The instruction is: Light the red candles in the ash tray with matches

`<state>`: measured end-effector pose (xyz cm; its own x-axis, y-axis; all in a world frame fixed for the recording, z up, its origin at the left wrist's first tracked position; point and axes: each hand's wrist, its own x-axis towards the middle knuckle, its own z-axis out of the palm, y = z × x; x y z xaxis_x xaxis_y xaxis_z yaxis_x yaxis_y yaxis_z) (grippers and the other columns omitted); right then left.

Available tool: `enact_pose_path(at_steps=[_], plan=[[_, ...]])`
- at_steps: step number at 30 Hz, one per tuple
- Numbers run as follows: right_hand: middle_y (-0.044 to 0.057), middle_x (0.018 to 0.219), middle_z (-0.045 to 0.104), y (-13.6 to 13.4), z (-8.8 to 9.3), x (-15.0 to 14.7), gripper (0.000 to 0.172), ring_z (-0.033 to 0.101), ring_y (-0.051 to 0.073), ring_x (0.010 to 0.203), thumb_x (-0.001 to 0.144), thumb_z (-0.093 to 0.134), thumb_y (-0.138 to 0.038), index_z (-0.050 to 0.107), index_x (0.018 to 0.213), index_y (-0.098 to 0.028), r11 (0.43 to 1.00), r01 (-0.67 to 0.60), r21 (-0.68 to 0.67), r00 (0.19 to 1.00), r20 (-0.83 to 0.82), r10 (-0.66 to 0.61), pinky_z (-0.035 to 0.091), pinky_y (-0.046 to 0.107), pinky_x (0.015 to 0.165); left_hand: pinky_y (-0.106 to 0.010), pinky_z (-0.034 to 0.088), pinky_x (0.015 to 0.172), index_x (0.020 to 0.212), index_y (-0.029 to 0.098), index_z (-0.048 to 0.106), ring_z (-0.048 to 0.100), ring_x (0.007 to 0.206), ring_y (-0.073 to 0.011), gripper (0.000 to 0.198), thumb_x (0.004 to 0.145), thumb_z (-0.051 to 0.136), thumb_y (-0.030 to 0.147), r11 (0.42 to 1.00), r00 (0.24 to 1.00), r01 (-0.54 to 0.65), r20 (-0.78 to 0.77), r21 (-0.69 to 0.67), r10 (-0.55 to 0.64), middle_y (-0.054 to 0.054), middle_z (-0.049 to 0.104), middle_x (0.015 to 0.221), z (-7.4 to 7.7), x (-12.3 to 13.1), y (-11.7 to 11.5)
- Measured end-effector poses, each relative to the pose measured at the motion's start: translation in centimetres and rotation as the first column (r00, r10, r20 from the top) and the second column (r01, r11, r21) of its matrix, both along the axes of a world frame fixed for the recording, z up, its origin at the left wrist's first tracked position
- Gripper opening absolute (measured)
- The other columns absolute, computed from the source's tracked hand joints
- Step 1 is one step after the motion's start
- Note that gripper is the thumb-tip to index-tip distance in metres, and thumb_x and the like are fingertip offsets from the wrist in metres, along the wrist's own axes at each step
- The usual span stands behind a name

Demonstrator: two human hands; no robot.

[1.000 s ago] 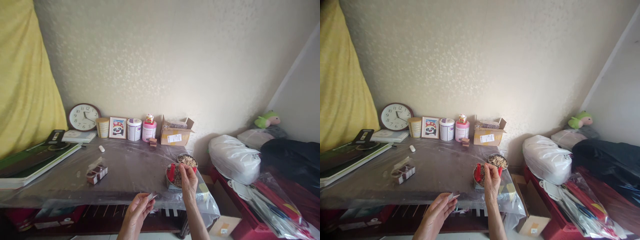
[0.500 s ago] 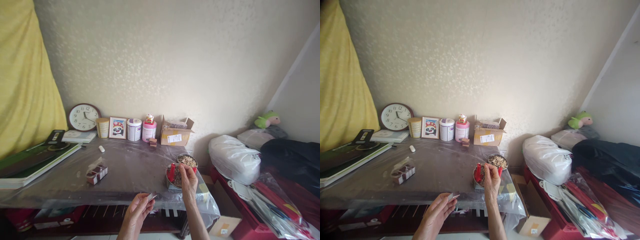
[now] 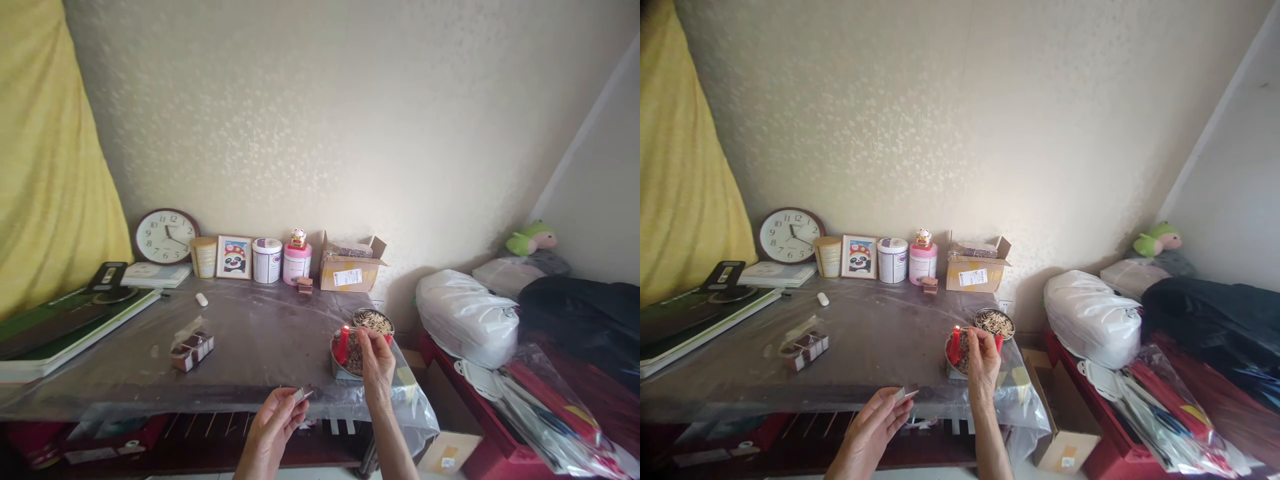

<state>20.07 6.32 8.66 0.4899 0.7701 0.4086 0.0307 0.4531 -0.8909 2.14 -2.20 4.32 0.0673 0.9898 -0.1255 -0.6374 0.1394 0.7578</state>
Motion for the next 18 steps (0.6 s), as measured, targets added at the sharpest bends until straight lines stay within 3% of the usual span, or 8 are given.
enact_pose_path(at_steps=[5,10,14,18], plan=[[0.001,0.071,0.066,-0.3,0.3,0.1,0.027,0.057,0.015,0.065,0.070,0.070,-0.043,0.067,0.079,-0.017,1.000,-0.007,0.029,0.999,-0.043,0.008,0.047,0.026,0.062,-0.034,0.046,0.085,0.083,0.018,0.070,0.063,0.090,-0.0225,0.030,0.064,0.074,0.042,1.000,1.000,-0.009,0.002,-0.008,0.009,-0.008,0.072,0.088,0.1,0.1,0.0],[0.001,0.073,0.066,-1.3,1.9,1.5,0.027,0.059,0.014,0.065,0.067,0.073,-0.040,0.065,0.078,-0.018,0.998,0.005,0.067,0.994,-0.113,0.002,0.048,0.026,0.062,-0.034,0.046,0.085,0.083,0.019,0.070,0.063,0.090,-0.0230,0.032,0.063,0.075,0.043,0.999,1.000,-0.029,0.009,-0.024,0.029,-0.008,0.073,0.088,-0.4,0.2,0.1],[0.001,0.077,0.068,-1.7,2.5,5.0,0.030,0.061,0.014,0.069,0.061,0.078,-0.038,0.065,0.079,-0.018,0.989,0.123,0.084,0.974,-0.202,-0.105,0.049,0.027,0.068,-0.032,0.045,0.085,0.084,0.019,0.070,0.062,0.091,-0.0209,0.032,0.065,0.074,0.043,1.000,0.999,0.011,0.031,-0.021,-0.010,-0.008,0.073,0.092,-1.0,0.0,0.3],[0.001,0.075,0.067,-0.9,0.7,9.6,0.038,0.061,0.015,0.066,0.056,0.078,-0.042,0.065,0.081,-0.017,0.967,0.256,0.001,0.945,-0.210,-0.250,0.050,0.028,0.065,-0.031,0.045,0.086,0.084,0.019,0.070,0.063,0.092,-0.0199,0.029,0.067,0.073,0.042,0.999,0.998,0.046,0.045,-0.015,-0.046,-0.007,0.073,0.093,-1.5,-0.1,0.5]])
